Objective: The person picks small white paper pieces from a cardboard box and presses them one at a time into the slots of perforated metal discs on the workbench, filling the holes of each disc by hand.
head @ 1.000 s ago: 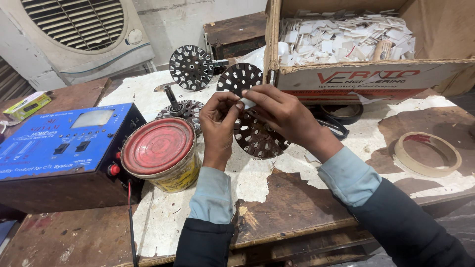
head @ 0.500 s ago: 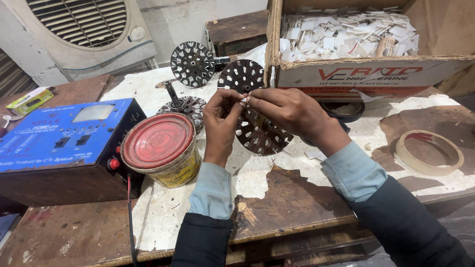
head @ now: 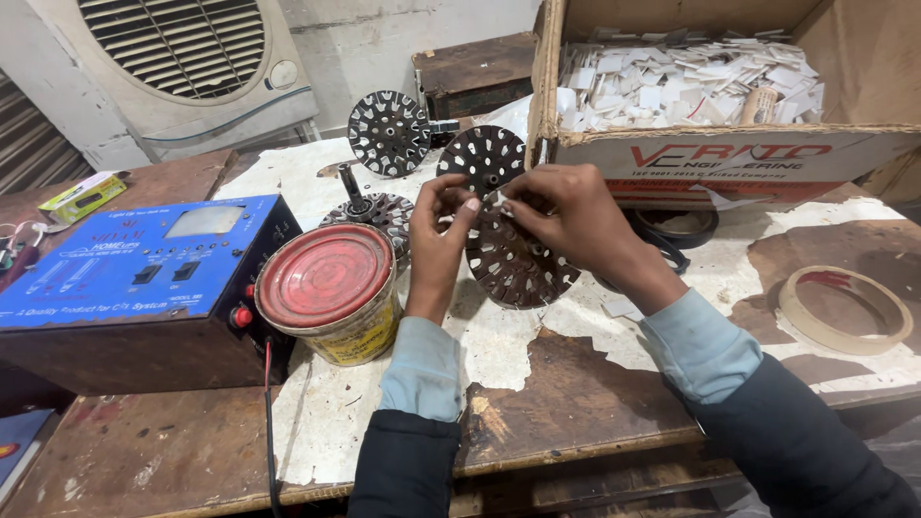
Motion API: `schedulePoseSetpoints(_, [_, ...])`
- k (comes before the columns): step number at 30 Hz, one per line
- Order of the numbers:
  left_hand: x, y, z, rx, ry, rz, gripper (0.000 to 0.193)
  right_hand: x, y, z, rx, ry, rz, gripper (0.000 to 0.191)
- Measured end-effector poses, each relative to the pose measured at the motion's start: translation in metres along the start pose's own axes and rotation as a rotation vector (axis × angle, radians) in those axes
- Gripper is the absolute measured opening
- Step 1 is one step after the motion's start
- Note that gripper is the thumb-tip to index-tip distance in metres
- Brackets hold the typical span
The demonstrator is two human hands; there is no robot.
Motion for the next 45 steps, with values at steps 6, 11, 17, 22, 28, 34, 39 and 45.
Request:
schedulePoseSetpoints(6, [-0.019,0.001,-0.025,-0.534,0.073,-0.332,0.024,0.0,-0.001,0.006,0.162,0.043,-0.078,0.014])
schedulePoseSetpoints(11, [-0.017,0.0,-0.021,-0.465,-0.042,-0.398,0.024,0.0,-0.002,0.01,0.169,0.045,-0.081,0.011])
schedulePoseSetpoints(17, [-0.003,-0.009,-0.005,-0.283,-0.084,-0.285,0.015,0.009,-0.001,0.012,0.115,0.049,-0.139,0.008])
schedulePoseSetpoints(22, [-0.002,-0.011,0.005,-0.143,0.014,-0.18,0.015,0.006,-0.002,0.015,0.25,0.106,-0.153,0.009])
schedulePoseSetpoints(28, [0.008,-0.011,-0.001,-0.167,0.006,-0.183,0.04,0.001,-0.001,0.01,0.364,0.105,-0.126,0.015])
schedulePoseSetpoints(34, [0.018,-0.011,0.0,-0.144,-0.125,-0.212,0.046,-0.006,0.005,0.0,0.246,0.045,-0.123,0.02])
schedulePoseSetpoints(39, [0.019,-0.013,0.0,-0.041,-0.048,-0.219,0.055,-0.003,0.002,-0.004,0.215,-0.057,-0.068,0.018])
schedulePoseSetpoints(45, [0.016,-0.011,-0.003,-0.09,0.011,-0.225,0.059,0.007,0.0,0.005,0.328,-0.086,-0.087,0.019])
Point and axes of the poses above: each hand's wrist, its own y-axis towards the middle knuckle, its own x-axis out of the palm, z = x × y, the point moved 1 cm from there along y, towards the middle knuckle, and after that the axes turned 8 degrees about -x, right-handed, at the moved point
